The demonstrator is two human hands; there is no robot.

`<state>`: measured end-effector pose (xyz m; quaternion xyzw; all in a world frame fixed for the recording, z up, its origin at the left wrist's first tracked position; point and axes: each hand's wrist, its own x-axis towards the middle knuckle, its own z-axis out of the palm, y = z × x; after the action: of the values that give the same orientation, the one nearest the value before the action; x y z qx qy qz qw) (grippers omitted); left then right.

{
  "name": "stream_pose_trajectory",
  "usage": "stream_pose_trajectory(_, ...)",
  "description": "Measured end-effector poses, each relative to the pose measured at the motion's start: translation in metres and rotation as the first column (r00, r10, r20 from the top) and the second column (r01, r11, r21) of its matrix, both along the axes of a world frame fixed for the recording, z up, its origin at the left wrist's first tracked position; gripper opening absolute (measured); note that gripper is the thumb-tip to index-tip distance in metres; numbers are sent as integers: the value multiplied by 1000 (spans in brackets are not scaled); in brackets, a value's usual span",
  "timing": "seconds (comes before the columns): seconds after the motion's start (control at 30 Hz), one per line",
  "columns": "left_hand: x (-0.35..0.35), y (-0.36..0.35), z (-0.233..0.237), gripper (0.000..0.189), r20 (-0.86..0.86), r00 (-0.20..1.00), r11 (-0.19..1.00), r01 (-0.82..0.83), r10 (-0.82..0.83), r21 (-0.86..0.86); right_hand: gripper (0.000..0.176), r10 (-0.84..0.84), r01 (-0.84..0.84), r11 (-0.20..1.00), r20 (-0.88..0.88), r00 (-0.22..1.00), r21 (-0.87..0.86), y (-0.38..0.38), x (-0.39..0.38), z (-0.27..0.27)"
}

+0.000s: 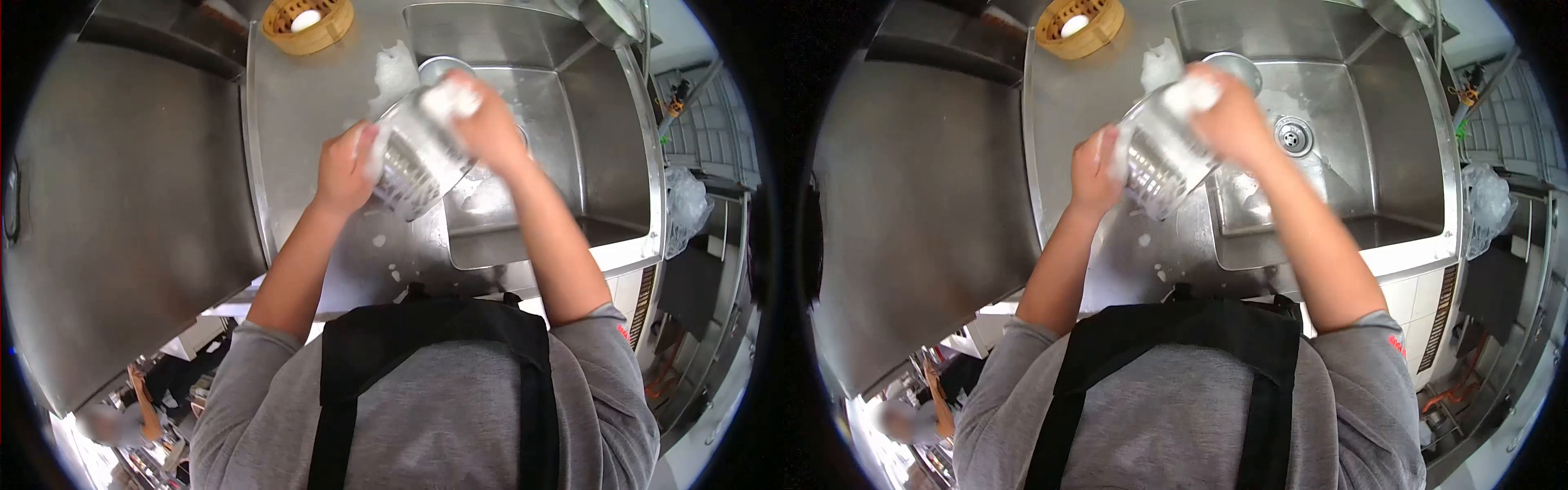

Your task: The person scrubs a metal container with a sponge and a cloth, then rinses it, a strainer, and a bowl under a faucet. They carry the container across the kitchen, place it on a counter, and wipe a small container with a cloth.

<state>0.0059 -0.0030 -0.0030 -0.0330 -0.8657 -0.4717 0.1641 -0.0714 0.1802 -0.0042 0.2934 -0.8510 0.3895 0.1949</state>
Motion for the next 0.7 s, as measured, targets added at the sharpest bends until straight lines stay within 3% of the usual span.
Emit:
stream_pose_trajectory(0.03, -2, 3, 4, 27, 61, 998, 1000, -25, 26, -17, 24, 168, -34, 966, 522, 836, -256, 13, -18, -6)
stream_pose_trajectory(0.07, -3, 5, 9, 27, 60, 998, 999, -34, 35, -14, 28, 393, 85, 882, 823, 411, -464, 19, -29, -8)
stream_pose_trajectory(0.1, -7, 7, 11, 28, 90, 996, 999, -26, 29, -39, 35, 216, 112, 936, 796, 565, -333, 16, -16, 7)
stream_pose_trajectory(0.13, -6, 7, 13, 29, 133, 991, 998, -22, 30, -66, 35, 222, 97, 939, 799, 558, -329, 9, 4, 21)
stream_pose_trajectory(0.17, -7, 7, 13, 29, 139, 989, 997, -41, 49, -65, 34, 90, 3, 987, 560, 823, -163, 2, 28, 34)
stream_pose_trajectory(0.2, -9, 7, 13, 29, 108, 994, 999, -26, 30, -38, 32, 16, -22, 999, 214, 977, 25, -4, 47, 46)
stream_pose_trajectory(0.23, -9, 9, 12, 30, 78, 997, 1000, -8, 9, -9, 31, 11, 25, 978, -172, 985, 205, -6, 58, 51)
stream_pose_trajectory(0.27, -10, 11, 12, 30, 72, 997, 1000, -23, 24, -6, 31, 26, 12, 978, -178, 984, 208, -1, 51, 43)
stream_pose_trajectory(0.3, -10, 12, 12, 30, 66, 997, 999, -35, 36, -20, 33, 44, -15, 996, 312, 949, -93, 11, 36, 27)
stream_pose_trajectory(0.33, -10, 13, 12, 31, 61, 997, 998, -45, 47, -33, 35, 192, 104, 929, 703, 685, -355, 20, 21, 18)
stream_pose_trajectory(0.37, -10, 14, 13, 31, 57, 997, 998, -54, 55, -29, 37, 274, 94, 920, 796, 540, -380, 25, 11, 27)
stream_pose_trajectory(0.4, -12, 14, 14, 32, 95, 995, 996, -36, 44, -86, 37, 277, 84, 922, 795, 540, -378, 18, 27, 33)
stream_pose_trajectory(0.43, -15, 13, 14, 33, 127, 991, 989, -19, 38, -144, 36, 81, -46, 995, 469, 879, -85, 5, 55, 43)
stream_pose_trajectory(0.47, -15, 12, 14, 33, 126, 991, 989, -32, 50, -144, 34, 15, -11, 972, -15, 1000, 233, -3, 72, 47)
stream_pose_trajectory(0.6, -11, 13, 21, 32, 188, 982, 997, -18, 33, -78, 36, -74, 68, 996, 125, 989, 51, 18, 55, 25)
stream_pose_trajectory(0.63, -11, 14, 24, 33, 239, 970, 995, -9, 33, -103, 34, 13, 206, 939, 631, 776, -274, 23, 39, 21)
stream_pose_trajectory(0.67, -10, 15, 24, 33, 236, 971, 995, -17, 40, -98, 33, 218, 196, 892, 767, 604, -408, 32, 23, 24)
stream_pose_trajectory(0.7, -10, 15, 24, 33, 216, 976, 995, -9, 31, -104, 34, 5, 192, 949, 620, 784, -250, 31, 30, 15)
